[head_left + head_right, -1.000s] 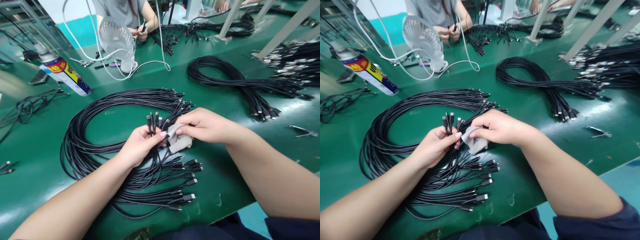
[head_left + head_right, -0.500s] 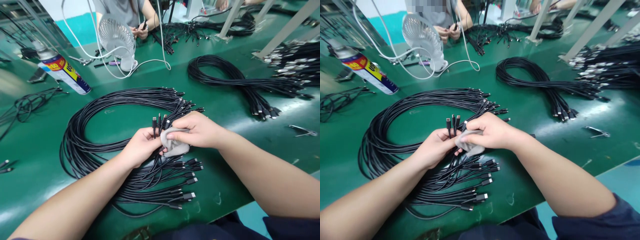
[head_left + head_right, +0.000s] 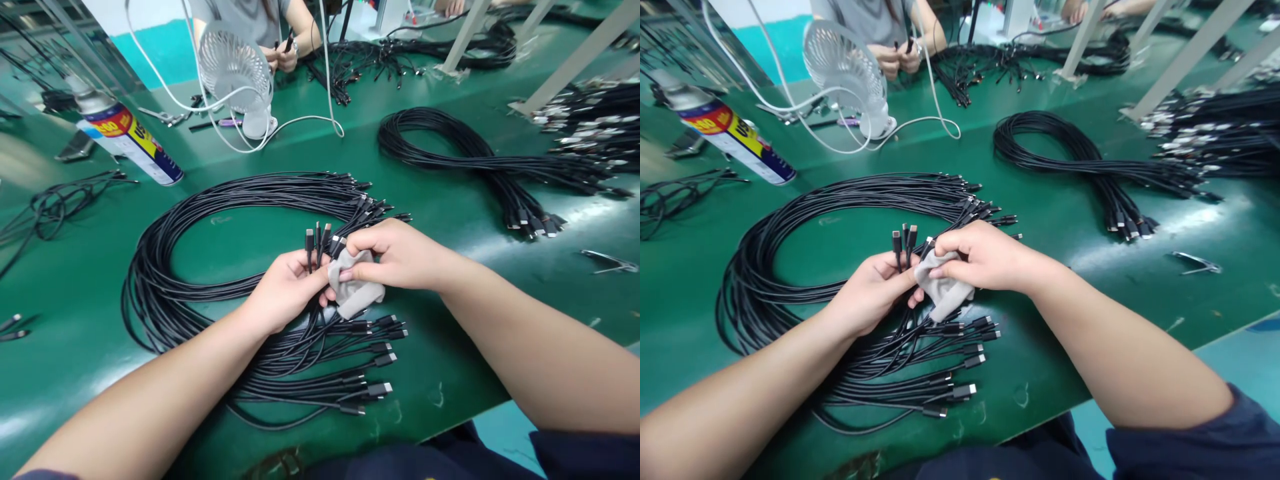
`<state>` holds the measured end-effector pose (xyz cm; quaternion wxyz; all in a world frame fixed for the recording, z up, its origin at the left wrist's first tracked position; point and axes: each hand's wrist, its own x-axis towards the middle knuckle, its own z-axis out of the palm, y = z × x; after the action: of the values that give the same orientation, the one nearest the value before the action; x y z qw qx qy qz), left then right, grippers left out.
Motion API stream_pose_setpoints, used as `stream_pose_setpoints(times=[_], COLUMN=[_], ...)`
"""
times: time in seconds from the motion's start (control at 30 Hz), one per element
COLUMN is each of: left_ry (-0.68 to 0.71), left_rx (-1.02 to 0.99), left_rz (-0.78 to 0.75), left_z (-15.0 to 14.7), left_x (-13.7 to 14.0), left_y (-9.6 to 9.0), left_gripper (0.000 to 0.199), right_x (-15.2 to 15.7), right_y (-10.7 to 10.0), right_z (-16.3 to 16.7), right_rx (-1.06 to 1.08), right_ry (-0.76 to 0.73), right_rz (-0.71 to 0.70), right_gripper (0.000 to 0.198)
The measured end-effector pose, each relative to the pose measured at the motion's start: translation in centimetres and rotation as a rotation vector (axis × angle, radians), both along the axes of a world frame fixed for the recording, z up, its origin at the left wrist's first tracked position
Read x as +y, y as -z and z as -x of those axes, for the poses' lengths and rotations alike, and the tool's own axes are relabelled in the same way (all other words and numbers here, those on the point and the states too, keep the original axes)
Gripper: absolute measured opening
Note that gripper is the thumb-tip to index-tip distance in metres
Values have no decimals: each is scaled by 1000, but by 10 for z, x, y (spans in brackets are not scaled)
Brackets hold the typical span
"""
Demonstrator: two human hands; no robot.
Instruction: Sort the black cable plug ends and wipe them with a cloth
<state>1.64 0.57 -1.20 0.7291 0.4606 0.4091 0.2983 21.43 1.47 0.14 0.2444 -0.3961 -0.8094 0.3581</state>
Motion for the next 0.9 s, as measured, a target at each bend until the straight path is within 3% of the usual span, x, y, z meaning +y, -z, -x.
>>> stream_pose_setpoints(times=[0.33,0.43,0.57,0.67,0.9], left_ry=[-60,-42,-29,-47,-11], left_rx=[-41,-16,-16,-44,19], left_rz=[-24,-20,-19,-20,-18], left_z=[1,0,0,0,0], left_x=[2,2,1,1,1], left_y=[-1,-1,-1,-1,0], left_gripper=[35,37,37,34,38], right_x=[1,1,-1,-1,-1], right_y=[-6,-3,-4,-6,-5], right_z=[-4,-2,-1,-4,-5], right_rx=[36,42,32,35,33], right_ry=[15,84,190,154,106], right_rz=[4,31,46,47,36], right_gripper=[16,9,21,10,9])
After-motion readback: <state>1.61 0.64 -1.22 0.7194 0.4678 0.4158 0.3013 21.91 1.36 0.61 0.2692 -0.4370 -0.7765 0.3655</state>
